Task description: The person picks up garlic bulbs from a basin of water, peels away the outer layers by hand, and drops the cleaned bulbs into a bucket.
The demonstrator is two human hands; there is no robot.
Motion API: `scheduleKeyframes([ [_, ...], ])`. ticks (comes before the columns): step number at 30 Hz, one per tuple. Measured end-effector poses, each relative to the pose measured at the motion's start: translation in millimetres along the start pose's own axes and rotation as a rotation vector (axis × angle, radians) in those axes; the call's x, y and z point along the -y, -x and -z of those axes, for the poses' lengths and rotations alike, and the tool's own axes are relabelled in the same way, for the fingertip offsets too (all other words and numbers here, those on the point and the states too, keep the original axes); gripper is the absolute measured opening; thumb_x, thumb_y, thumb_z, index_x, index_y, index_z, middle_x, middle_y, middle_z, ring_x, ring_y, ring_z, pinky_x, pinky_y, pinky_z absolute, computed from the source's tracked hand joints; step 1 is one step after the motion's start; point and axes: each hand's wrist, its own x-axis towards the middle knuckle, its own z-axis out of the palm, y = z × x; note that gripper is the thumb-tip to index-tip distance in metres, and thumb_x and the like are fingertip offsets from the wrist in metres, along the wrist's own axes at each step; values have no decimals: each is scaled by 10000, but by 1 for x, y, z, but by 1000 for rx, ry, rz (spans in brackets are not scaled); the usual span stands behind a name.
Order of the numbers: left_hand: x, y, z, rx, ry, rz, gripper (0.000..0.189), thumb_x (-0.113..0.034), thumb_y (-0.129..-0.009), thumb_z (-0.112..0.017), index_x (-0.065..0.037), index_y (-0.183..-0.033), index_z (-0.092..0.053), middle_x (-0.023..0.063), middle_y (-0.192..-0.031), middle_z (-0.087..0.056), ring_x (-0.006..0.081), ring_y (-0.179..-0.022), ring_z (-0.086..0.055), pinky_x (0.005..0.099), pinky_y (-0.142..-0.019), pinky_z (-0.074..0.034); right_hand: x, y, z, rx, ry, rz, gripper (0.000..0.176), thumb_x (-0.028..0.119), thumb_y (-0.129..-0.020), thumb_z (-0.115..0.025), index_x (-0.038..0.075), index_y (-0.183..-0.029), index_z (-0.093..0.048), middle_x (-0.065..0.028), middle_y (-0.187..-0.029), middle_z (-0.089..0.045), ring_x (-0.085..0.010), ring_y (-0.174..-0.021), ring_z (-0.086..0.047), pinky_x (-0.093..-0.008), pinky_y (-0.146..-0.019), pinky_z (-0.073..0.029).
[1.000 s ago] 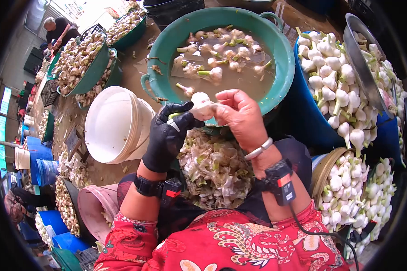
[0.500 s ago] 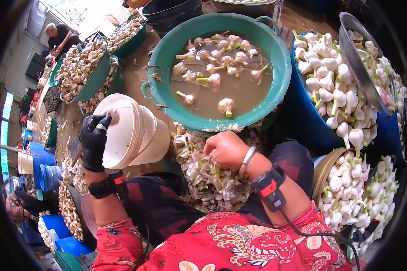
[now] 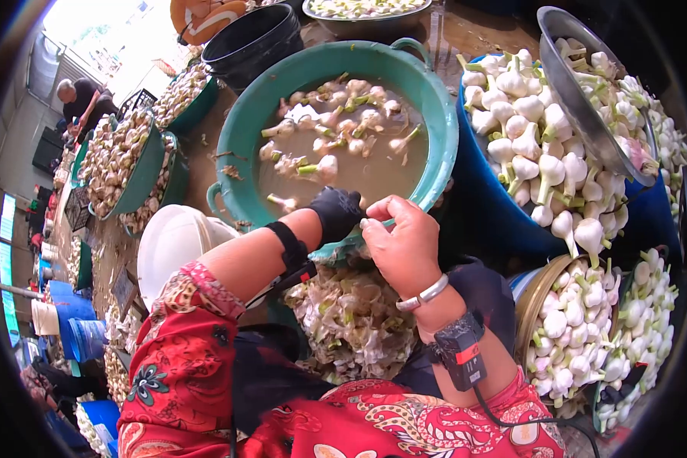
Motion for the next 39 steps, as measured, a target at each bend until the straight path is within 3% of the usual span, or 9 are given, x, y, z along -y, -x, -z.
scheduleKeyframes([
  [6,48,7,-33,-479,464,-101,234,-142,-778,-648,-78,-1001,-680,164,-883,-663,302,-742,-638,382,-700,-501,-5,-10,11,28,-66,-37,224,73,-720,-684,18,-931,-634,-111,-847,-622,-200,-752,-606,-315,-699,-496],
  [10,28,105,12,-373,1744,194,219,-62,-884,-580,2,-1087,-632,62,-890,-654,143,-754,-609,259,-676,-496,-14,3,-13,219,-124,33,601,118,-682,-744,29,-1232,-519,-167,-1071,-620,-287,-937,-637,-344,-848,-491],
  [16,-31,167,12,-685,1416,194,257,5,-834,-573,18,-1090,-577,140,-1043,-625,230,-910,-614,312,-781,-489,2,23,-38,611,-696,-216,697,-18,-616,-778,35,-1255,-506,-119,-1137,-587,-139,-997,-574,-275,-828,-503],
  [20,-29,169,4,-788,1463,6,323,-172,-934,-551,26,-1190,-558,93,-1053,-625,159,-927,-624,301,-809,-515,-3,29,-50,304,-323,275,626,-40,-630,-730,57,-1219,-542,-83,-1114,-604,-146,-1021,-582,-290,-824,-511],
  [24,-30,169,-5,-672,2168,174,211,-108,-890,-582,6,-1066,-573,75,-1002,-629,141,-872,-617,298,-810,-505,-1,33,-51,418,-598,37,607,-58,-676,-697,26,-1245,-503,-91,-1128,-589,-147,-1000,-590,-288,-822,-522],
  [30,-17,176,-9,-953,739,-28,194,-34,-805,-627,14,-983,-570,130,-865,-606,290,-784,-602,362,-695,-492,0,32,-57,531,-801,-160,657,-49,-690,-735,-11,-1281,-449,-94,-1123,-578,-135,-963,-596,-281,-830,-526],
  [34,-21,174,-10,-839,953,148,301,-219,-939,-541,-4,-1140,-601,38,-920,-642,117,-838,-618,241,-734,-494,-5,35,-64,455,-660,8,676,-17,-691,-770,-20,-1281,-439,-92,-1106,-582,-130,-956,-598,-276,-825,-529],
  [36,-23,170,-7,-653,1993,145,316,-203,-929,-558,6,-1164,-590,60,-952,-647,119,-845,-620,254,-756,-501,-2,35,-58,492,-748,-118,662,-23,-698,-763,-23,-1276,-438,-94,-1094,-585,-132,-951,-600,-276,-821,-530],
  [39,-17,171,-16,-637,1907,23,344,-185,-917,-573,13,-1198,-567,82,-995,-645,135,-859,-624,281,-789,-509,-3,30,-52,502,-946,-335,642,-34,-708,-751,-29,-1268,-439,-97,-1074,-590,-134,-938,-604,-277,-815,-532],
])
